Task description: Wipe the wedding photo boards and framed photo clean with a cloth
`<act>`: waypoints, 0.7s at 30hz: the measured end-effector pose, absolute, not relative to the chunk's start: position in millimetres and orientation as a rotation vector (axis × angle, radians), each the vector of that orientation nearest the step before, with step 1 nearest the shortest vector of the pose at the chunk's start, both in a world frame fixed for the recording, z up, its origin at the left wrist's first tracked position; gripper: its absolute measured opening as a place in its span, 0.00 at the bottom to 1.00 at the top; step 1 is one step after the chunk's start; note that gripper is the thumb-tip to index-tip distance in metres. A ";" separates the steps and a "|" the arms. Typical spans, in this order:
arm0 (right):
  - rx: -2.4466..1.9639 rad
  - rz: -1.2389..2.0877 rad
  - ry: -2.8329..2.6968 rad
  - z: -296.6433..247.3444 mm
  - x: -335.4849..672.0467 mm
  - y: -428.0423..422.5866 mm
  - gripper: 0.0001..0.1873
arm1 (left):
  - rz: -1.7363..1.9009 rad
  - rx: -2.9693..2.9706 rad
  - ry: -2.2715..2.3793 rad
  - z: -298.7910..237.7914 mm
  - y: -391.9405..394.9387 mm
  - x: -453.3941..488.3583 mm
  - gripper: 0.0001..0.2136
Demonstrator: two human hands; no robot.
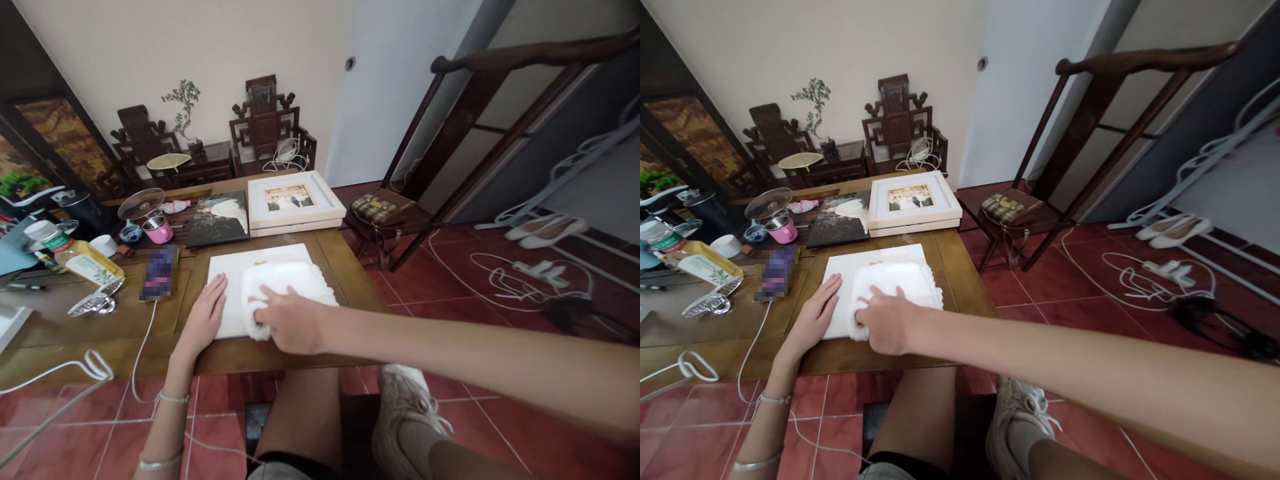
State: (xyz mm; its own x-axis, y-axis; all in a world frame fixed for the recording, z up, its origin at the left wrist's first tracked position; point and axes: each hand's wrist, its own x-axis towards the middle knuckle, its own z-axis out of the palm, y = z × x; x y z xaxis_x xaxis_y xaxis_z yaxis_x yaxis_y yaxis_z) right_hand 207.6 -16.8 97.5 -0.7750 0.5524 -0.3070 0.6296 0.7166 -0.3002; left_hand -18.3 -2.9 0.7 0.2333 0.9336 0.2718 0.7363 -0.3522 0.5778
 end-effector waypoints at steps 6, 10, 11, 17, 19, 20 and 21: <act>1.149 -0.392 2.728 93.4 200.8 44.6 0.22 | 0.837 2.206 1.546 0.8 -2.1 -18.7 0.21; 1.041 -0.357 2.732 98.6 197.7 57.7 0.20 | 0.832 2.197 1.552 2.2 -2.2 -18.1 0.21; 0.999 -0.353 2.728 101.1 198.1 55.4 0.20 | 0.832 2.194 1.553 2.2 -2.3 -18.0 0.21; 0.777 -0.376 2.699 115.5 203.6 4.1 0.16 | 0.831 2.187 1.556 1.4 -3.0 -17.7 0.21; 0.712 -0.395 2.698 118.2 204.5 -16.6 0.16 | 0.824 2.187 1.557 1.6 -3.4 -17.4 0.21; 0.692 -0.400 2.696 118.9 204.7 -24.5 0.17 | 0.825 2.188 1.556 1.8 -3.6 -17.3 0.21; 0.673 -0.409 2.689 119.1 205.1 -29.8 0.17 | 0.827 2.191 1.553 1.9 -3.7 -17.2 0.21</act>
State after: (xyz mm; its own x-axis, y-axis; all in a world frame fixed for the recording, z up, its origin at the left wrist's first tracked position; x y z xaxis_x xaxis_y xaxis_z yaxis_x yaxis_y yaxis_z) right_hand 205.1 -29.8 119.1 -0.8310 0.3991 -0.3875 0.4963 0.8466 -0.1924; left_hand -17.2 -3.7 1.9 0.2373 0.9342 0.2664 0.7424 -0.3512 0.5705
